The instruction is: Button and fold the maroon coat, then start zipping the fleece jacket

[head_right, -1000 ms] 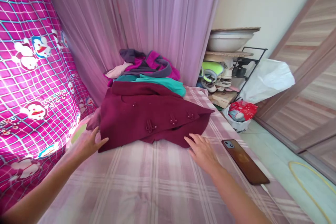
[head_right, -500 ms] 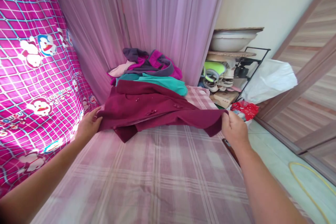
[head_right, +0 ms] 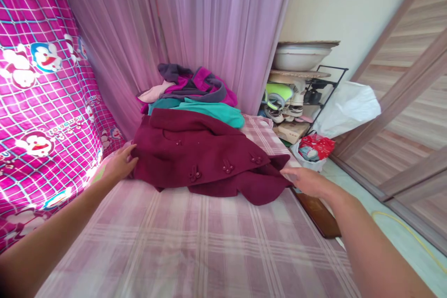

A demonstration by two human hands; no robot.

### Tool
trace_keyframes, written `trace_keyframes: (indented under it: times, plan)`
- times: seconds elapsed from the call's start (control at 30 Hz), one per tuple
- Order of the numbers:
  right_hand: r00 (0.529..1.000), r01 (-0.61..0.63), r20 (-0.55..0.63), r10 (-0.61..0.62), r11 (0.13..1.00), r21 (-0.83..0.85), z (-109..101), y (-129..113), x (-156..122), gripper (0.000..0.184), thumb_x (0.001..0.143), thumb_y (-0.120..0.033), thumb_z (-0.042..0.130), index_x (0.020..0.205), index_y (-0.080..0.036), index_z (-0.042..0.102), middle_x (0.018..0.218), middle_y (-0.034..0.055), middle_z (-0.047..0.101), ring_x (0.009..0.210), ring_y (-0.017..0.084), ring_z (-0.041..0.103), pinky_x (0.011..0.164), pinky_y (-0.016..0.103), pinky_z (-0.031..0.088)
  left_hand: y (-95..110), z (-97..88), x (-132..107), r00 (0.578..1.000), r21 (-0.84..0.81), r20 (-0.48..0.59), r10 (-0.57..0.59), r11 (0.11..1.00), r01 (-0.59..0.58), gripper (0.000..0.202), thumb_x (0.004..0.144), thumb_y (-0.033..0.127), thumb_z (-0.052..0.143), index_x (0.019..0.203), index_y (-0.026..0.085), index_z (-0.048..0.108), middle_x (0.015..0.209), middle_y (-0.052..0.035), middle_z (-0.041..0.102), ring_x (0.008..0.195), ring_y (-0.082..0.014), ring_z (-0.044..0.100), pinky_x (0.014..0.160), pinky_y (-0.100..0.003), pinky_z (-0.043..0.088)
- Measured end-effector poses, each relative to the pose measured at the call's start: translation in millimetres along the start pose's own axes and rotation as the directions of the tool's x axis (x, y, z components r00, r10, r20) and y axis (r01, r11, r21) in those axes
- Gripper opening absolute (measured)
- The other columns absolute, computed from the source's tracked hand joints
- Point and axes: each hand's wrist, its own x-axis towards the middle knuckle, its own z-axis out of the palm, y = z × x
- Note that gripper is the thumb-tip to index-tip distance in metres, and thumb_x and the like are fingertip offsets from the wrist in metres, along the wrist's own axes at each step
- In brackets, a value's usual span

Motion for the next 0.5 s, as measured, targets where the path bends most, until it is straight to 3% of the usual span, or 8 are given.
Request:
trace_keyframes:
  times: [0.07,0.17,0.33,0.5]
  plan:
    - [0.995,-0.025,0.094,0.025,1.000,0.002,-15.1,-7.8,4.4,0.045,0.062,-0.014,0.056,0.096,-0.033,0.079,0.106,0.0010,0.076,0.099,0.030,0.070,0.088,0.040,0.055,-5.1,-3.1,0.6,0.999,0.013,-0.023,0.043,0.999,-0.043,0.052,0.089,0.038,0.045,0.138,0.023,0.055,0.138,-0.0118,0.056,0.124,-0.0316,0.056,0.104,-0.046,0.046]
    - [1.000,0.018,-0.008,-0.019,0.993,-0.113,-23.0,-29.6,26.3,0.040,0.073,-0.022,0.057,0.106,-0.031,0.076,0.117,0.0018,0.073,0.108,0.032,0.067,0.094,0.044,0.052,-5.4,-8.4,10.9,0.998,0.024,-0.044,0.054,0.998,-0.053,0.053,0.089,0.047,0.045,0.135,0.023,0.058,0.143,-0.0113,0.053,0.125,-0.0321,0.055,0.105,-0.046,0.045]
    - [0.987,0.128,-0.060,-0.150,0.952,-0.279,3.1,-73.9,89.7,0.046,0.084,-0.034,0.059,0.127,-0.023,0.066,0.132,0.0093,0.065,0.121,0.032,0.060,0.103,0.045,0.046,0.2,-10.1,51.0,1.000,0.062,0.024,0.018,0.998,-0.019,0.079,0.082,0.063,0.051,0.144,0.015,0.044,0.147,-0.0191,0.047,0.130,-0.0382,0.050,0.102,-0.050,0.046]
    - [0.983,0.151,-0.076,-0.168,0.969,-0.194,32.2,-96.1,158.8,0.057,0.088,-0.043,0.058,0.139,-0.016,0.055,0.140,0.0166,0.057,0.128,0.034,0.055,0.107,0.046,0.042,-3.2,-3.4,100.9,0.997,-0.042,0.062,0.036,0.999,-0.033,0.078,0.077,0.063,0.061,0.136,0.013,0.049,0.128,-0.0176,0.063,0.116,-0.0362,0.061,0.091,-0.043,0.052]
